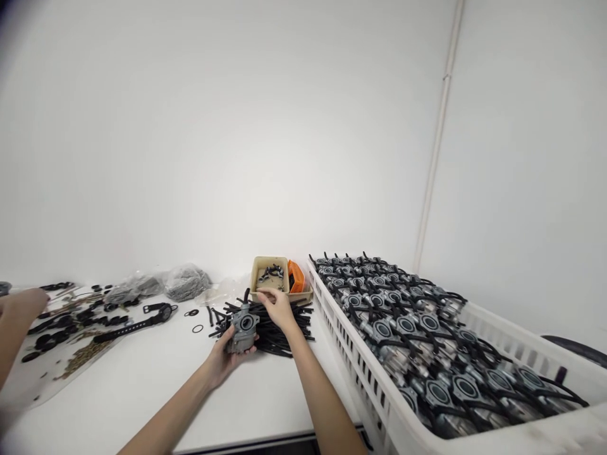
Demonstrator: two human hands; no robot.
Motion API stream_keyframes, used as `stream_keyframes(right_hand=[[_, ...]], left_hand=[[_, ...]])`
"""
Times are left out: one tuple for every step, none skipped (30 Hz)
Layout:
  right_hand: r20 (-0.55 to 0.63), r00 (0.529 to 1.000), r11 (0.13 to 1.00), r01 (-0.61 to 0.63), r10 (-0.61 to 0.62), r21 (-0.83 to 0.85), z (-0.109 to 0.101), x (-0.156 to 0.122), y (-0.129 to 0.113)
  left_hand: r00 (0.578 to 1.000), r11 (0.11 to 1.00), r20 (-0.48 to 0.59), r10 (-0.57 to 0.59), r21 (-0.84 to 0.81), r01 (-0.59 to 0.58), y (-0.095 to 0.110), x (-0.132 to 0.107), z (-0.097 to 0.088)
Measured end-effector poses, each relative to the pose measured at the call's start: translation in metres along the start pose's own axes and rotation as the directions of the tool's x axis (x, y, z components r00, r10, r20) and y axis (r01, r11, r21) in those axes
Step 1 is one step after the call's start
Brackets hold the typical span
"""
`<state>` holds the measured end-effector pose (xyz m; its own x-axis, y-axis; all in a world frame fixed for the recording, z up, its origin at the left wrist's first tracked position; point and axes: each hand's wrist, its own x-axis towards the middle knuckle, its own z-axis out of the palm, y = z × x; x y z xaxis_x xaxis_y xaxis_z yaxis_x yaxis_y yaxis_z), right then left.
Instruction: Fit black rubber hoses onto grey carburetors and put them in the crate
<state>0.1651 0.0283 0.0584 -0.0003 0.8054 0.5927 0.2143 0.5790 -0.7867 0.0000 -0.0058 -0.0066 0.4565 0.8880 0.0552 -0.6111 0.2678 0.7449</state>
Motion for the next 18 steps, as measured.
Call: stream_keyframes(right_hand=[[-0.030,1.000,0.996,0.006,-0.009,-0.092,-0.004,-0.001,0.011],[-0.042,0.999,0.983,0.015,-0.023,-0.183,-0.008,-0.004,0.022],[-0.041,0.998,0.964,0.029,-0.042,-0.265,-0.011,-0.008,0.031],[-0.033,0.998,0.940,0.045,-0.060,-0.338,-0.012,-0.012,0.039],[-0.025,0.997,0.915,0.056,-0.073,-0.399,-0.013,-0.016,0.046],[-0.016,0.996,0.891,0.067,-0.083,-0.450,-0.012,-0.020,0.050],[-0.011,0.996,0.868,0.076,-0.093,-0.491,-0.011,-0.023,0.053],[-0.015,0.994,0.848,0.082,-0.106,-0.524,-0.009,-0.024,0.053],[-0.026,0.992,0.833,0.090,-0.124,-0.546,-0.007,-0.025,0.051],[-0.048,0.987,0.826,0.099,-0.151,-0.555,-0.006,-0.026,0.048],[-0.081,0.980,0.827,0.109,-0.183,-0.552,-0.006,-0.026,0.043],[-0.126,0.967,0.835,0.120,-0.220,-0.536,-0.008,-0.025,0.038],[-0.186,0.948,0.851,0.131,-0.258,-0.509,-0.010,-0.024,0.032],[-0.265,0.919,0.869,0.139,-0.291,-0.475,-0.014,-0.024,0.026],[-0.369,0.874,0.889,0.137,-0.317,-0.438,-0.019,-0.023,0.020],[-0.481,0.813,0.908,0.128,-0.326,-0.398,-0.024,-0.023,0.014],[-0.586,0.745,0.927,0.117,-0.320,-0.357,-0.029,-0.023,0.008],[-0.668,0.679,0.942,0.109,-0.303,-0.317,-0.034,-0.023,0.003]], left_hand=[[1.000,1.000,-0.015,-0.005,0.003,0.005,0.000,0.000,0.001],[0.999,1.000,-0.026,-0.018,0.009,0.018,0.000,0.000,0.002],[0.999,0.999,-0.032,-0.036,0.018,0.037,-0.001,0.000,0.003],[0.998,0.998,-0.031,-0.052,0.028,0.053,-0.001,0.000,0.003],[0.998,0.997,-0.026,-0.066,0.037,0.067,-0.001,0.000,0.003],[0.997,0.996,-0.019,-0.079,0.049,0.079,-0.001,0.000,0.003],[0.996,0.994,-0.014,-0.091,0.062,0.092,-0.001,0.000,0.002],[0.995,0.992,-0.015,-0.102,0.072,0.103,-0.001,0.000,0.002],[0.994,0.990,-0.018,-0.112,0.081,0.113,0.000,0.000,0.002],[0.993,0.989,-0.020,-0.120,0.086,0.121,0.001,0.000,0.002],[0.992,0.989,-0.020,-0.121,0.087,0.123,0.002,-0.001,0.002],[0.993,0.989,-0.020,-0.118,0.083,0.119,0.003,-0.001,0.003],[0.993,0.990,-0.022,-0.114,0.076,0.115,0.004,-0.002,0.004],[0.994,0.991,-0.024,-0.111,0.069,0.112,0.005,-0.003,0.005],[0.994,0.992,-0.027,-0.109,0.062,0.110,0.006,-0.003,0.006],[0.993,0.992,-0.032,-0.109,0.058,0.111,0.007,-0.004,0.007],[0.993,0.992,-0.039,-0.113,0.057,0.115,0.007,-0.004,0.008],[0.992,0.991,-0.044,-0.117,0.057,0.120,0.008,-0.004,0.008]])
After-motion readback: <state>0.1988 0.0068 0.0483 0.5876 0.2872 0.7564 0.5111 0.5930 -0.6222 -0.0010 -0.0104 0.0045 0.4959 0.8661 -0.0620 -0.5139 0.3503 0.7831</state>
